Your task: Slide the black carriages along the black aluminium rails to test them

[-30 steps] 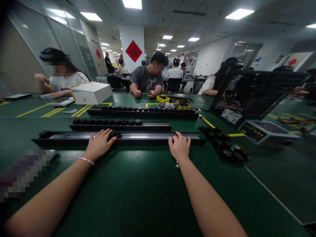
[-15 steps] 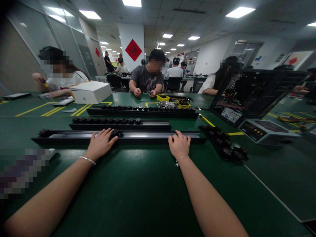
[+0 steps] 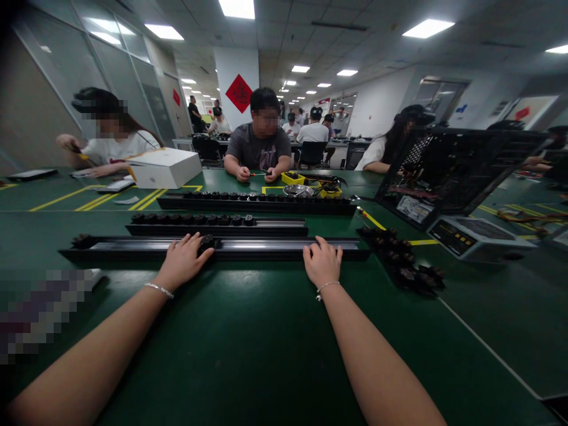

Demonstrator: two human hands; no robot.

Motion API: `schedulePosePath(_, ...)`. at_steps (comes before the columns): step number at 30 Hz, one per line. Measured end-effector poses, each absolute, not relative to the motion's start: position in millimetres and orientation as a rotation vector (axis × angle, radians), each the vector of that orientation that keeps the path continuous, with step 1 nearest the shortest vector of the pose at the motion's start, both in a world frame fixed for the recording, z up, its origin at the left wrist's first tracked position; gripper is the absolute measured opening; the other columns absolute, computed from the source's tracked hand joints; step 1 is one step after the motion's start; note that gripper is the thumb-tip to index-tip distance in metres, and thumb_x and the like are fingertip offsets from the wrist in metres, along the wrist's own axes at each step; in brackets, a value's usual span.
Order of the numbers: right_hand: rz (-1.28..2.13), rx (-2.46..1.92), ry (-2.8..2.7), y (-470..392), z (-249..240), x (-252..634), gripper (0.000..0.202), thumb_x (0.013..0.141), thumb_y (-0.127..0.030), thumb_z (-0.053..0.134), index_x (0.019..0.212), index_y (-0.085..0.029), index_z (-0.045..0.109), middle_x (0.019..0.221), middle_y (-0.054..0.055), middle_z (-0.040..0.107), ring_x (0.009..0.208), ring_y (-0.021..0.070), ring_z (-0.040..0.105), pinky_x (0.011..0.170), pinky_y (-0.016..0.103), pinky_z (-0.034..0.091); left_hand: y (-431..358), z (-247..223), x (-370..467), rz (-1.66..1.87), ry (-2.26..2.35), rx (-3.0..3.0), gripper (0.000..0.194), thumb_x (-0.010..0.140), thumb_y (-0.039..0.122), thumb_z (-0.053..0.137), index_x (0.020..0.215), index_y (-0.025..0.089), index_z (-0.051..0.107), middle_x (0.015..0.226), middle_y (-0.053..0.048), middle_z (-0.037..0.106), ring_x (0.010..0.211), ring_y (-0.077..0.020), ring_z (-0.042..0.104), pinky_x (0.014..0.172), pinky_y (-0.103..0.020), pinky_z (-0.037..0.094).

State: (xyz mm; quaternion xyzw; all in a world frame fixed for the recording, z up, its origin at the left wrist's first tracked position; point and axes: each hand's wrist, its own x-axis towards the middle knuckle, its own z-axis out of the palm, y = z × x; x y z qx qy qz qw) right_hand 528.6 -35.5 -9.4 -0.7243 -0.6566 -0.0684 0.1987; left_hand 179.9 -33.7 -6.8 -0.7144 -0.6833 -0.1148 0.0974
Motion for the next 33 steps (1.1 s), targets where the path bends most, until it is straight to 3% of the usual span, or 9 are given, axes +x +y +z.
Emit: schedulePosePath(33, -0.176, -2.004, -1.834, -35.0, -10.2, 528.9, 0.046, 0.090, -0.043, 0.027, 0.092, -0.021, 0.067, 0.134, 0.007, 0.049, 0.115, 0.0266, 0.045, 0.106, 0.053, 0.016, -34.9, -5.8, 180.8, -0.308, -2.011, -2.152, 0.061, 0.086, 0.058, 0.029, 0.134, 0.023, 0.044, 0.145, -0.011, 0.037, 0.135, -0.0342, 0.027, 0.104, -0.062, 0.018)
